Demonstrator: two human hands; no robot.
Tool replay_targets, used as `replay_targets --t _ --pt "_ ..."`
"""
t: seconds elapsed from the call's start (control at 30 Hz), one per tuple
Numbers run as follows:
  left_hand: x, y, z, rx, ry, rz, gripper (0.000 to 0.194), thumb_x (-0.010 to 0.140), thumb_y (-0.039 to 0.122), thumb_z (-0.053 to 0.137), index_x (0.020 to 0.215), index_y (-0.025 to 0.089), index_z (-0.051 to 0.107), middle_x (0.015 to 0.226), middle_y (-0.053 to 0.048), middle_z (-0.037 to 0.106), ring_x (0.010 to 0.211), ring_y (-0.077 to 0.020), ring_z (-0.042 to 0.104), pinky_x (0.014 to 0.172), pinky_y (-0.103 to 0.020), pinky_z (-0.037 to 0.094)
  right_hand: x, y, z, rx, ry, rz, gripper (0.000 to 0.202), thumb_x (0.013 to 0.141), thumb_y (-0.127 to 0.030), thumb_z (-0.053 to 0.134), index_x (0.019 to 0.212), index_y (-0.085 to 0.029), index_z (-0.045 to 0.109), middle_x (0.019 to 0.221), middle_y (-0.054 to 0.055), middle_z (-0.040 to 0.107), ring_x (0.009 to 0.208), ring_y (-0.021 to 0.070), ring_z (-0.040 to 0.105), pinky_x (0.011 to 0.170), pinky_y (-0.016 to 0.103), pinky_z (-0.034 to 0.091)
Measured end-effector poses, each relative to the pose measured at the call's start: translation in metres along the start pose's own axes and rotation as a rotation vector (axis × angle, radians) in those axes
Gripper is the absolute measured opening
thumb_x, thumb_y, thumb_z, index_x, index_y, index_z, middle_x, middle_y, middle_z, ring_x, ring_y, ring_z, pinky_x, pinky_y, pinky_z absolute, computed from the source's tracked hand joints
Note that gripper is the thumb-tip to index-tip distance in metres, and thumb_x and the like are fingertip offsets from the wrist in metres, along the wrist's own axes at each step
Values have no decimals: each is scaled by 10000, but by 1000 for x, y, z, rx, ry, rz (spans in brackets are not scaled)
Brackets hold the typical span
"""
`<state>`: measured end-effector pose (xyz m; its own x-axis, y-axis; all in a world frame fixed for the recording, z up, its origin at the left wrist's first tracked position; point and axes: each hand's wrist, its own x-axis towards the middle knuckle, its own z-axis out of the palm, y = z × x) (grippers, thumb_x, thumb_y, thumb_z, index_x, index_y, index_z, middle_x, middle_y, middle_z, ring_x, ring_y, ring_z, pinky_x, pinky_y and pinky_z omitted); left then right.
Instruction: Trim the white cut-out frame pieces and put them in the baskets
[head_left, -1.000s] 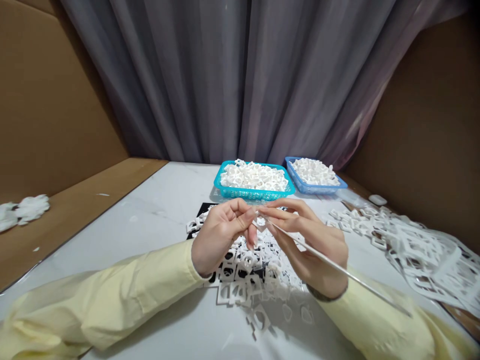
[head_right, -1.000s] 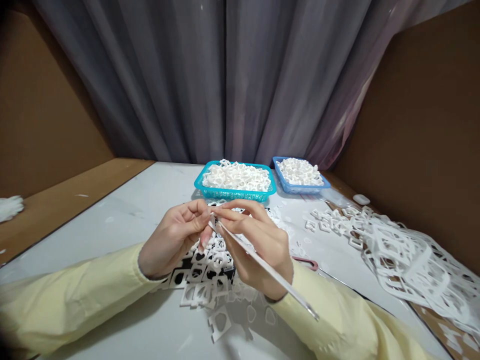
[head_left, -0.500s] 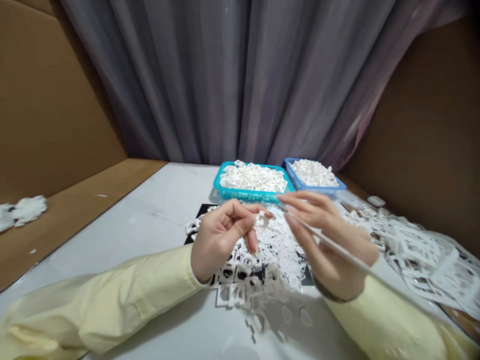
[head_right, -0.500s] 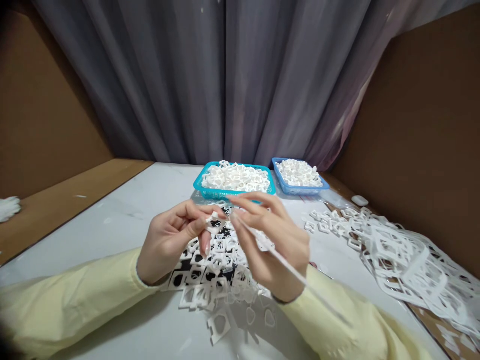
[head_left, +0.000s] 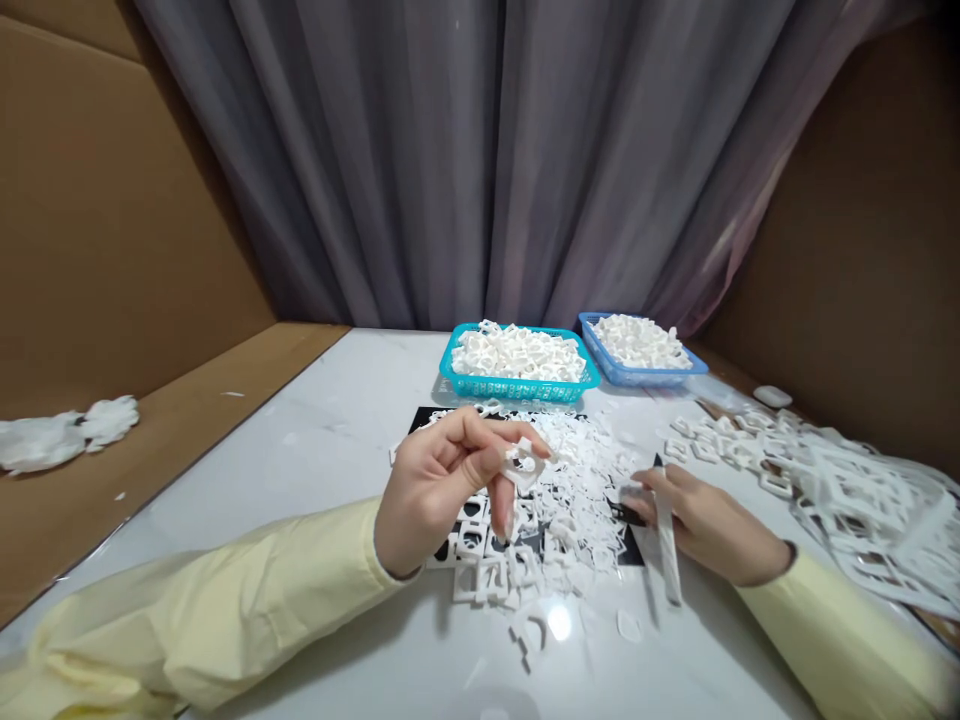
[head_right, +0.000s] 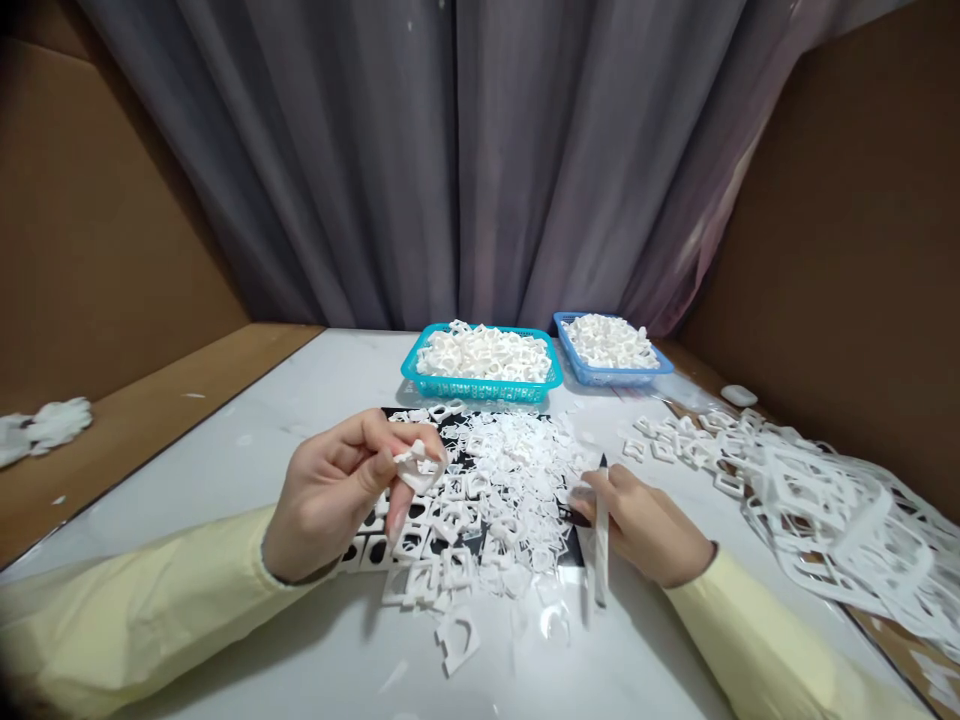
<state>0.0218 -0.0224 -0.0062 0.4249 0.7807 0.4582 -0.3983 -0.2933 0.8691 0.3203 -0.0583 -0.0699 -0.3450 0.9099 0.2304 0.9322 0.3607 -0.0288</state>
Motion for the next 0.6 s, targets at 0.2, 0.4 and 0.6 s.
replay_targets --t 0.2,0.4,0.6 --pt "0 0 -2 -75 -42 -110 150 873 181 521 725 153 534 638 -25 680 515 -101 593 654 -305 465 -5 -2 5 -60 -56 -82 232 909 -228 371 950 -191 597 769 63 562 593 158 574 538 274 470" --pt "2 -2 -2 -122 -74 -66 152 864 172 528 714 146 527 543 -21 642 689 -178 643 676 -325 462 -6 -2 6 -123 -67 -137 253 921 -318 386 960 -177 591 748 55 538 618 186 571 538 298 460" --pt "2 -2 -2 -125 -69 -115 151 863 192 537 715 161 531 419 8 555 862 -213 625 700 -316 448 -15 -6 3 -180 -56 -201 207 918 -252 395 1010 -167 560 810 68 561 652 172 585 543 276 479"
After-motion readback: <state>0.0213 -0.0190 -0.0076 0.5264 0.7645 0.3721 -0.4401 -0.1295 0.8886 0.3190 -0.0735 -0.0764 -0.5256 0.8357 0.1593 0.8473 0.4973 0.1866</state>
